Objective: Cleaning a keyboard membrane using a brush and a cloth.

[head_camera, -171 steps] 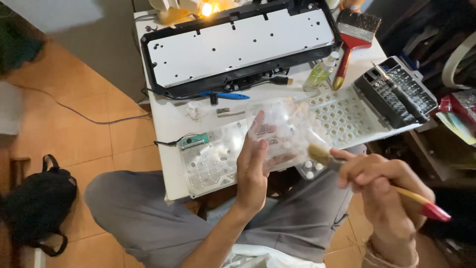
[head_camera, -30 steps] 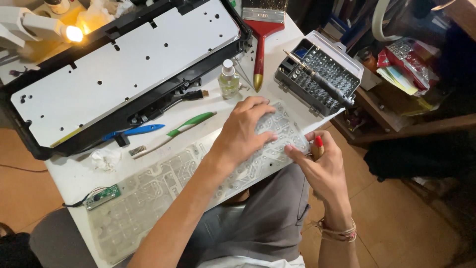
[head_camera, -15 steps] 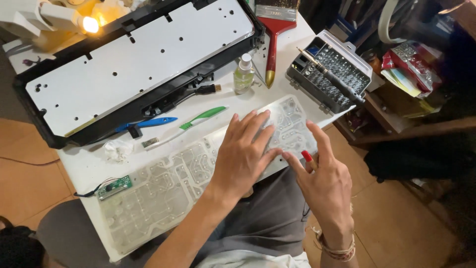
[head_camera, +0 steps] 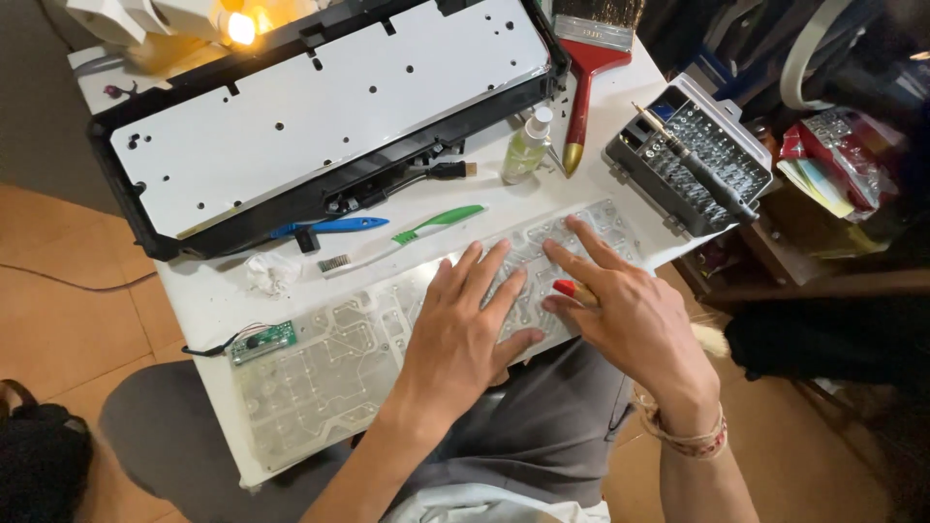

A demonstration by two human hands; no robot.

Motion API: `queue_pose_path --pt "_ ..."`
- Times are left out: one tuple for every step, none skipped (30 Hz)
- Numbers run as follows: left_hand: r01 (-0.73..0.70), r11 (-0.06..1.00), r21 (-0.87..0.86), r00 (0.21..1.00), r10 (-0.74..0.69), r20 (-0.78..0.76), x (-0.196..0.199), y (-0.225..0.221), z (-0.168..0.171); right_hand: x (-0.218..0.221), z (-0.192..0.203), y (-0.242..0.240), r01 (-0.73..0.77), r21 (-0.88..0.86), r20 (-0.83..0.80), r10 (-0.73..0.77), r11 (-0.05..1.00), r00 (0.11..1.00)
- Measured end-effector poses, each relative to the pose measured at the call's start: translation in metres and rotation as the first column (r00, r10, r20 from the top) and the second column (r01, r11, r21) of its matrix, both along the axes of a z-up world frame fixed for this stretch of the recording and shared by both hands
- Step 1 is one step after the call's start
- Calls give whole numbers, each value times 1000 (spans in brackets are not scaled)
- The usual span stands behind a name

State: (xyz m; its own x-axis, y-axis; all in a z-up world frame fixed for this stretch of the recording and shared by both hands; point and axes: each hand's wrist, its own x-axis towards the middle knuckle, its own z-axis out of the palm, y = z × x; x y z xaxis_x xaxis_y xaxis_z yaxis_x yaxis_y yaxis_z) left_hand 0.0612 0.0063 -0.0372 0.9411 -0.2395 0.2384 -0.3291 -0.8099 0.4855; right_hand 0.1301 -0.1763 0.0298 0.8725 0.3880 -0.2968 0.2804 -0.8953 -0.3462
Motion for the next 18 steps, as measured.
queue_pose_path --pt "-6 1000 1 1000 6 1 -5 5 7 0 0 1 -6 1 1 6 1000 1000" --pt "-47 998 28 998 46 38 -9 10 13 0 0 0 -26 -26 -4 26 999 1000" --pt "-89 995 54 993 85 77 -14 14 19 0 0 0 -46 -54 -10 46 997 999" --pt "-94 994 52 993 90 71 -16 17 16 -2 0 2 -51 -57 -15 50 997 999" --pt "-105 994 40 994 104 35 -19 20 13 -3 0 4 -81 -41 80 84 996 993" --pt "-119 992 32 993 119 6 -20 24 11 -2 1 7 -114 -24 182 116 993 976" --pt "-126 992 32 992 125 8 -21 22 9 -2 4 12 -120 -23 184 122 992 975" --pt "-147 987 60 989 144 40 -22 19 7 -3 8 16 -191 45 152 183 981 971" --pt "-168 982 87 984 162 72 -23 16 5 -3 11 20 -258 116 124 244 959 962" --pt "-173 981 86 983 166 77 -23 17 6 -3 8 25 -263 114 129 248 958 960" --pt "-171 983 67 984 166 68 -23 18 6 -3 5 30 -287 71 68 283 955 957" --pt "-169 985 47 985 166 52 -25 18 7 -5 1 33 -313 29 0 313 949 950" --pt "-173 984 44 984 171 50 -28 20 10 -6 1 32 -317 27 -2 317 948 948" --pt "-136 991 -13 990 137 33 -30 23 13 -5 1 32 -274 20 -59 274 962 960" --pt "-100 993 -70 995 102 18 -32 27 16 -5 1 33 -230 10 -115 230 973 966" --pt "-103 992 -71 994 105 17 -36 27 17 -5 1 32 -233 9 -115 233 972 966" --pt "-105 993 -50 994 107 31 -40 27 17 -6 0 32 -247 -6 -107 245 969 964" --pt "-111 993 -31 993 112 45 -44 26 17 -7 -1 33 -264 -22 -97 261 964 960"
